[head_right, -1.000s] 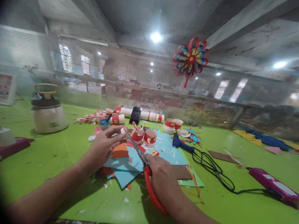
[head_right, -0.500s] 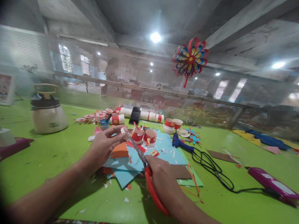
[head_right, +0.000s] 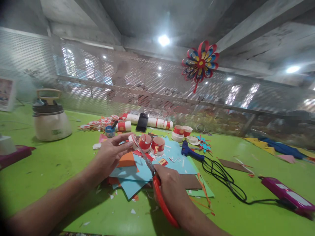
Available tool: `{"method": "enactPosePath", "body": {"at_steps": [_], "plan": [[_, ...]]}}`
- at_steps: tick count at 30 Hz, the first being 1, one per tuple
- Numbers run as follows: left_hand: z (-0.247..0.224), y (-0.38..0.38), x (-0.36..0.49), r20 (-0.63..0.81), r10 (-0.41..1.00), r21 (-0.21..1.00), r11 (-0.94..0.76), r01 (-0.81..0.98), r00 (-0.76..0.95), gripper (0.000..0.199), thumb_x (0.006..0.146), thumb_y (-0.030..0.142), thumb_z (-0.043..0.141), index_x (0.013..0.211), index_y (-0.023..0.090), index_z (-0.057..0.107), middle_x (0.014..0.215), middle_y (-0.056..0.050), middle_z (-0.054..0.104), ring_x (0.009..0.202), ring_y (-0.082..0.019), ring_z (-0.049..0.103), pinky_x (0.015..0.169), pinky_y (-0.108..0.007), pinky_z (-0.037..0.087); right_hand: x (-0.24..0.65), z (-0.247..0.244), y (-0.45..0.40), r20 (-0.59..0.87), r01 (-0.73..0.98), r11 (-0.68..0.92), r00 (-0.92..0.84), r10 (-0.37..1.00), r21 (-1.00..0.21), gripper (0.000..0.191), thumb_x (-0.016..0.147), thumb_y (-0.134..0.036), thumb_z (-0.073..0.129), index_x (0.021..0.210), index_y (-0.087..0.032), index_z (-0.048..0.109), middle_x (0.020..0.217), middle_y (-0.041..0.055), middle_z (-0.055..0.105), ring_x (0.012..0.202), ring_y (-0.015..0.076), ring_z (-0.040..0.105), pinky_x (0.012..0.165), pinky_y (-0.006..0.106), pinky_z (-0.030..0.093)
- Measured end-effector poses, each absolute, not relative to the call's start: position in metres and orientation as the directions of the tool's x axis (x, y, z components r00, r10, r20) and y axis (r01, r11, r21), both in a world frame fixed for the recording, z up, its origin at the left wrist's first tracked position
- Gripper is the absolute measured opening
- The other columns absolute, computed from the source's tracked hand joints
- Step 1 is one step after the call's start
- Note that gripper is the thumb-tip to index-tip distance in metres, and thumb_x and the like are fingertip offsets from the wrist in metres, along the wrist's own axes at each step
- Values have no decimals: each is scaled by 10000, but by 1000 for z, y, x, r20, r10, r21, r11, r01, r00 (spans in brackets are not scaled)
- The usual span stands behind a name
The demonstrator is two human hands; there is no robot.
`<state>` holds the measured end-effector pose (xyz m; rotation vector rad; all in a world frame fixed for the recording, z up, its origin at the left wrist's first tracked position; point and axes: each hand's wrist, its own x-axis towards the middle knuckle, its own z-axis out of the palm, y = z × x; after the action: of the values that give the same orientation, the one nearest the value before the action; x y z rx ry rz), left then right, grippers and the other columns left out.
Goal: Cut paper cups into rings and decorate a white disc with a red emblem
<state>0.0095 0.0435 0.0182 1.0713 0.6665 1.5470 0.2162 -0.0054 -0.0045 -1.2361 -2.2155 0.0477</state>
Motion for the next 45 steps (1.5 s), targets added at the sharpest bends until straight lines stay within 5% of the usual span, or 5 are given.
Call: {"method": "enactPosePath", "body": {"at_steps": [14,29,36,45], "plan": [[21,42,9,367,927,842,-367,-396,-79,447,615,197,851,1040,224,717,942,-28,745,864,-146,650,772,-250,512,221,-2,9,563,755,543,-284,776,-368,169,780,-143,451,812,-152,617,654,24,625,565,160,517,555,249,390],[33,34,3,414,904,768,-285,-573,106,455,661,165,827,1095,241,715,1047,-56,744,916,-186,677,847,-300,522,219,5,-2,545,643,621,-354,760,-448,182,830,-156,480,931,-162,632,818,57,654,693,187,557,645,291,446],[32,36,-3,410,898,780,-254,-573,161,400,763,209,741,1152,280,685,1158,-78,706,962,-230,674,849,-369,528,224,12,-11,483,720,595,-404,777,-355,354,795,-87,481,1114,-141,624,975,134,647,887,247,613,767,372,529],[32,37,-5,393,906,806,-256,-534,159,380,759,192,734,1132,253,697,1140,-93,704,983,-227,661,861,-356,526,231,6,-10,576,820,566,-421,701,-90,437,785,-163,484,1192,-129,640,1112,181,683,1046,306,646,803,406,576]]}}
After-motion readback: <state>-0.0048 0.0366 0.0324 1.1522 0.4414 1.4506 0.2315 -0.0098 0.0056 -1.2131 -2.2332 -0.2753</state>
